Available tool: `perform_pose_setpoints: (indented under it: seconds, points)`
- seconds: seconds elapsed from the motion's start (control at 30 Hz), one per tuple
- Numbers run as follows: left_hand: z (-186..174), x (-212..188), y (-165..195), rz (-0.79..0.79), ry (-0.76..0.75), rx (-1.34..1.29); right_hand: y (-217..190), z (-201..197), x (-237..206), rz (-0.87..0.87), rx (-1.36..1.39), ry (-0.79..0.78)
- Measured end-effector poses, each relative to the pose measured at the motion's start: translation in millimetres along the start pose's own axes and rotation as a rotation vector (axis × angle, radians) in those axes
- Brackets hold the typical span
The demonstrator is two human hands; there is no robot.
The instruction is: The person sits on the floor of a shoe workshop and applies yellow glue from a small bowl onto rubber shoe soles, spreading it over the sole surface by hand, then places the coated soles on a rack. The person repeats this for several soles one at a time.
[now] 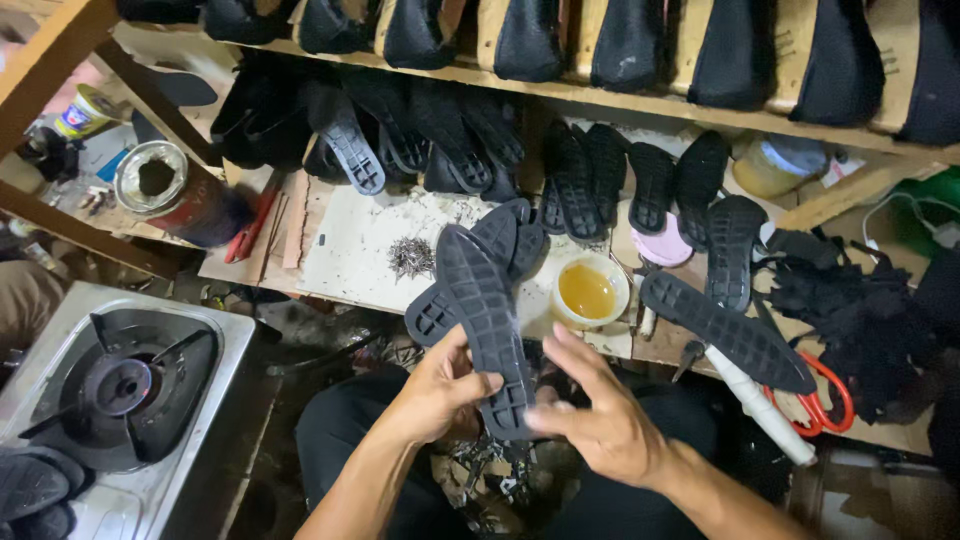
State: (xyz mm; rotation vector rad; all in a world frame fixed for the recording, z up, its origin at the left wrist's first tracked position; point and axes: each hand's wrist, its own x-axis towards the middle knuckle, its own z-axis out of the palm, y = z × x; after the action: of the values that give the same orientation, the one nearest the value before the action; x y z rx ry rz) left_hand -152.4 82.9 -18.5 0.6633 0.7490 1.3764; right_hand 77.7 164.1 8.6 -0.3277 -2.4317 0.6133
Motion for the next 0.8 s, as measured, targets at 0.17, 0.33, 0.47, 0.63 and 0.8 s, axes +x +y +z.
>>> perform_pose_setpoints:
  seconds: [0.17,0.33,0.47,0.63,0.8]
  points:
    - [6,7,-9,0.067,0.109,0.048,-3,-1,-3,0.041,-0.114,0.098]
    - [21,17,-18,0.275,0.21,0.012,-21,14,0,0.015,-0.38,0.231]
    - [32,19,-26,0.324,0.278,0.017,-36,22,-6,0.033,-0.493,0.138]
    - [34,4,-49,0.274,0.308,0.115,-16,25,-3,0.451,0.268,0.311]
    - [4,-21,-48,0.158,-0.065,-0.163,17,-1,5,0.713,0.99,0.396]
